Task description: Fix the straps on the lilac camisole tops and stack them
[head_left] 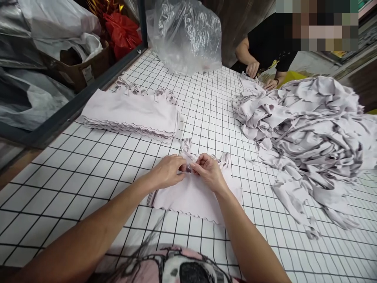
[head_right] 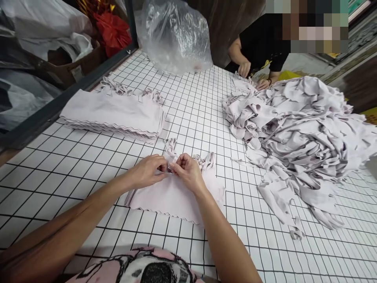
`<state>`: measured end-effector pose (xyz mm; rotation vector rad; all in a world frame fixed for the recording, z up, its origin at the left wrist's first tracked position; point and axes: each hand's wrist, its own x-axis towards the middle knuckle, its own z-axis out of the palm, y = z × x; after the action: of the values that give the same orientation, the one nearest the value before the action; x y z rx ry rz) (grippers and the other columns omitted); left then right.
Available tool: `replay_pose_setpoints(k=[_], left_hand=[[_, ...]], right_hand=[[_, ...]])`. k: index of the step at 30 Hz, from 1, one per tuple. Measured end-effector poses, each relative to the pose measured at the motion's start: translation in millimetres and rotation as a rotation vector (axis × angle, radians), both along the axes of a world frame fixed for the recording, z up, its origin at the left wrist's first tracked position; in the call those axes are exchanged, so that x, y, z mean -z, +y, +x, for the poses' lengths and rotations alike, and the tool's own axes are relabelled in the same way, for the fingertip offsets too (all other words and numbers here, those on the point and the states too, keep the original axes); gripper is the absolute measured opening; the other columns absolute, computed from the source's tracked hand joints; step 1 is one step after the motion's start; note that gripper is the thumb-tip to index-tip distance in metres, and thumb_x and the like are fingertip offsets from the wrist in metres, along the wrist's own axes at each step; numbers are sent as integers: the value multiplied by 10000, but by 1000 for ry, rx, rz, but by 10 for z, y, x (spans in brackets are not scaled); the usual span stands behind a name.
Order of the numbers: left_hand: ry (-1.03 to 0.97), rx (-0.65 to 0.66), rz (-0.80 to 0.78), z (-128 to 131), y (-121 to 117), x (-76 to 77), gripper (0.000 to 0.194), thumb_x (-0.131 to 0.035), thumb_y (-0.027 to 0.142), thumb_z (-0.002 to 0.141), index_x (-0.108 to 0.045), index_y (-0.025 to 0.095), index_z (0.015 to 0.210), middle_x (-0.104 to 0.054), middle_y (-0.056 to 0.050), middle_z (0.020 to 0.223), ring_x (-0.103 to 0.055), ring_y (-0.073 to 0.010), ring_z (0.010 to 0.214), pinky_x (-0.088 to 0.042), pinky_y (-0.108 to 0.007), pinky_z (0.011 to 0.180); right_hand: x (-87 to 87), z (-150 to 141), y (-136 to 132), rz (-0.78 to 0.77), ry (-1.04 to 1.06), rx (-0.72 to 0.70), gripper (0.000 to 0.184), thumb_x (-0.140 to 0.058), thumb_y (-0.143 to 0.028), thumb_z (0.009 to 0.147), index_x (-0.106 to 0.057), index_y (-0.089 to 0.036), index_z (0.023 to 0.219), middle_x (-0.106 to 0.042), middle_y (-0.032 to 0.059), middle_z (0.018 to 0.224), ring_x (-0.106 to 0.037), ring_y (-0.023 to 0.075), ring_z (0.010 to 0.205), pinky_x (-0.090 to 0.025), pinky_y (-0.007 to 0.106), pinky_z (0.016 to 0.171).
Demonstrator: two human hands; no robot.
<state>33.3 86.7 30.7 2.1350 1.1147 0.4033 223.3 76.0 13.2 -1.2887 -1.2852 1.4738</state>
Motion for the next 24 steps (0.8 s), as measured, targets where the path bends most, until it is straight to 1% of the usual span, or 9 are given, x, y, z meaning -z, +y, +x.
replay_pose_setpoints(k=[3, 8, 12, 14, 16, 17, 20, 22, 24], left_hand=[[-57, 1, -7, 1, 15, 35, 126, -558, 290, 845, -597, 185, 786, -618, -7, 762, -535, -157, 723, -388, -282, 675], [-145, -26, -13, 9, 33, 100, 248, -488, 254, 885, -561, 180, 660, -525, 19, 615, -473, -125, 616, -338, -254, 587], [-135, -30, -3, 12, 28, 92, 266, -509, 239, 866, -528, 176, 609, -485, 20, 577, -468, -128, 614, -324, -251, 570], [-125, -17, 27, 15, 21, 80, 273, -508, 229, 864, -518, 175, 597, -484, 19, 570, -465, -127, 611, -331, -252, 581], [-119, -18, 46, 21, 14, 75, 270, -506, 219, 860, -513, 173, 593, -491, 18, 567, -464, -124, 602, -341, -255, 591], [-117, -25, 50, 23, 10, 75, 257, -507, 215, 855, -521, 171, 602, -506, 15, 577, -468, -124, 601, -348, -256, 595], [-113, -22, 55, 27, 4, 80, 194, -515, 200, 836, -571, 165, 653, -580, -1, 641, -505, -128, 632, -376, -263, 626], [-108, -10, 65, 25, 6, 81, 180, -519, 195, 828, -596, 163, 668, -601, -6, 660, -518, -131, 648, -385, -267, 644], [-98, -8, 89, 21, 10, 75, 198, -518, 200, 831, -597, 166, 653, -580, 0, 623, -502, -130, 632, -379, -269, 639]], right_hand=[[69, -24, -23, 22, 16, 21, 358, -758, -440, 731, -483, -213, 761, -527, -43, 649, -524, 112, 592, -432, 252, 563], [102, -18, -34, 44, 11, -7, 327, -744, -434, 752, -502, -216, 786, -526, -31, 703, -524, 120, 643, -467, 273, 628], [16, 35, -30, 131, -207, -147, 278, -688, -454, 801, -554, -210, 798, -558, -4, 714, -510, 135, 640, -433, 276, 589], [-48, 62, -36, 281, -405, -72, 250, -664, -434, 827, -564, -205, 809, -576, 21, 746, -513, 151, 665, -430, 291, 591], [-116, 74, -47, 529, -578, 49, 190, -647, -374, 852, -578, -200, 889, -605, 65, 858, -540, 188, 789, -449, 323, 661], [-147, 74, -51, 655, -636, 55, 164, -626, -333, 871, -584, -199, 956, -617, 89, 945, -545, 209, 882, -454, 347, 727], [-200, 55, -49, 835, -746, -203, 235, -547, -242, 924, -571, -219, 1157, -636, 97, 1120, -500, 250, 1090, -394, 421, 892], [-197, 47, -34, 804, -811, -350, 276, -534, -235, 936, -561, -235, 1211, -667, 73, 1064, -493, 256, 1084, -350, 441, 910], [-181, 60, -14, 752, -861, -383, 220, -545, -261, 939, -601, -233, 1150, -676, 58, 947, -501, 250, 1018, -328, 436, 888]])
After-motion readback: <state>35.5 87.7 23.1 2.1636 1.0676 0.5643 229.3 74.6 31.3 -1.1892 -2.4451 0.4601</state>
